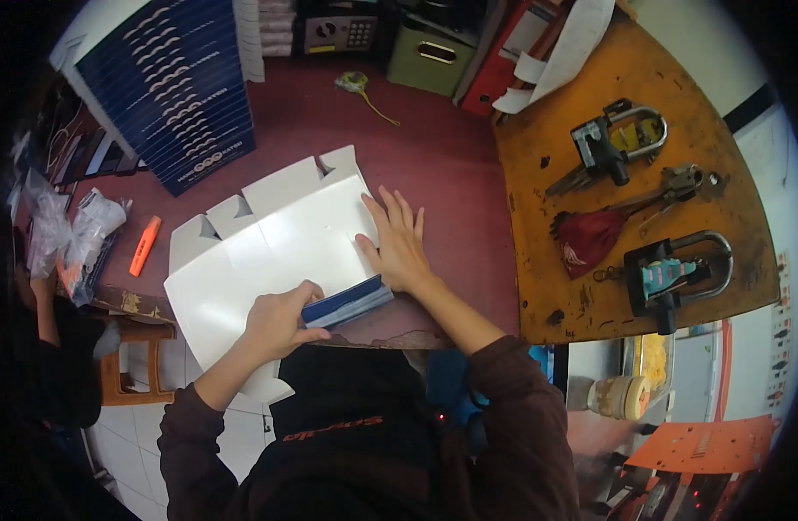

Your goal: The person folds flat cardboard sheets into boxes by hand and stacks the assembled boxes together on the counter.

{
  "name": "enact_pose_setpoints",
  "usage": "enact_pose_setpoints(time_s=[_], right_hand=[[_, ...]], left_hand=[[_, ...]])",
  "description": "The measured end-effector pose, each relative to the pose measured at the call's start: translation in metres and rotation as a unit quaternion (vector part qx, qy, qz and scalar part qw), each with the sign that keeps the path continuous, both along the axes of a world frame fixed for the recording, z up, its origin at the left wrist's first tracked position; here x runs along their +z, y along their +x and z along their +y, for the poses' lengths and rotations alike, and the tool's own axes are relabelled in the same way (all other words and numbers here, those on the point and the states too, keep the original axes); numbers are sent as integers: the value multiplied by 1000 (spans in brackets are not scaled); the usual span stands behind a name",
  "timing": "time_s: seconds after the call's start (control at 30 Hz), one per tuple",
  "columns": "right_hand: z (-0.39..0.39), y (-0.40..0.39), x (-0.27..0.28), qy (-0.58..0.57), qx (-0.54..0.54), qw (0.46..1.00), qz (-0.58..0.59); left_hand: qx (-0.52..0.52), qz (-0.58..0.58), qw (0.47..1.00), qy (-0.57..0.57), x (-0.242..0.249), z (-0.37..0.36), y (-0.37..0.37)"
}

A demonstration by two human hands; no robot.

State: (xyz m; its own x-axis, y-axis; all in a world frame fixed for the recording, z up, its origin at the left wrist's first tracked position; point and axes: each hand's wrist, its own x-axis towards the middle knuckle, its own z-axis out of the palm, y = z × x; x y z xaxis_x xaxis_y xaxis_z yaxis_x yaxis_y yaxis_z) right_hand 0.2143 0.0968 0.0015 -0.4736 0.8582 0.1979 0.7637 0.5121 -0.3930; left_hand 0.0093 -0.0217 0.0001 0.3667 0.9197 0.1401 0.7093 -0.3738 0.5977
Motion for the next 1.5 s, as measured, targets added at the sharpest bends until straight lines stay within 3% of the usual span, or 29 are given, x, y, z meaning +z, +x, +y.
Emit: enact_pose_setpoints(time_s=[0.07, 0.13, 0.2, 0.27, 0.33, 0.4, 0.43, 0.5, 0.57, 0.67, 0.7, 0.77, 0.9, 1.0, 1.07, 1.13, 1.2, 1.27, 1.4, 1.43, 1.5], right_hand=[[1, 4, 6, -34, 37, 998, 24], [2, 14, 19, -105, 78, 990, -60], [-7, 20, 44, -108, 106, 987, -60], [-31, 15, 90, -31, 235, 964, -119], [-54, 8, 94, -96, 333, 926, -147], [-72, -2, 69, -18, 371, 917, -143], [-77, -10, 57, -34, 355, 920, -162], [-79, -22, 55, -44, 346, 919, -182], [-79, -33, 62, 12, 296, 929, -220], [-56, -49, 43, 94, 252, 962, -46], [-49, -58, 36, 92, 256, 961, -46], [-40, -75, 20, 189, 164, 967, 54], [-32, -80, 3, 131, 145, 980, 26], [-42, -70, 17, 77, 147, 985, -50], [-40, -64, 10, 135, 171, 976, -19], [-48, -58, 21, 116, 128, 984, -35], [-46, -44, 19, 113, 107, 986, -60], [-50, -30, 36, 86, 55, 991, -88], [-49, -3, 33, 13, 25, 994, -103], [-48, 1, 30, 19, 34, 995, -91], [-45, 8, 28, 24, 41, 996, -74]], left_hand=[[46, -49, 998, 18, -6, -3, -2], [134, -77, 974, 163, -5, 2, 0], [183, -25, 977, 106, -4, 1, 5], [251, 69, 954, 153, -9, 6, 8], [263, 93, 948, 151, -10, 4, 8], [266, 52, 944, 189, -4, -2, 9], [271, 58, 941, 194, 1, -6, 8], [224, -47, 950, 213, 9, -17, 6], [274, -30, 943, 187, 3, -21, 8], [352, 0, 925, 142, -11, -12, 8], [366, 57, 917, 148, -18, -6, 7], [373, 121, 911, 131, -24, 0, 5], [365, 165, 904, 151, -19, 2, 6], [384, 103, 903, 162, -1, -10, 12], [348, -12, 925, 150, 24, -36, 19], [333, -13, 928, 165, 42, -69, 19], [240, 39, 969, 46, 55, -102, 14], [225, 152, 962, 34, 44, -121, 9], [166, 149, 959, 177, -18, -110, 7], [147, 142, 949, 241, -24, -96, 4], [110, 125, 954, 250, -15, -82, 3]])
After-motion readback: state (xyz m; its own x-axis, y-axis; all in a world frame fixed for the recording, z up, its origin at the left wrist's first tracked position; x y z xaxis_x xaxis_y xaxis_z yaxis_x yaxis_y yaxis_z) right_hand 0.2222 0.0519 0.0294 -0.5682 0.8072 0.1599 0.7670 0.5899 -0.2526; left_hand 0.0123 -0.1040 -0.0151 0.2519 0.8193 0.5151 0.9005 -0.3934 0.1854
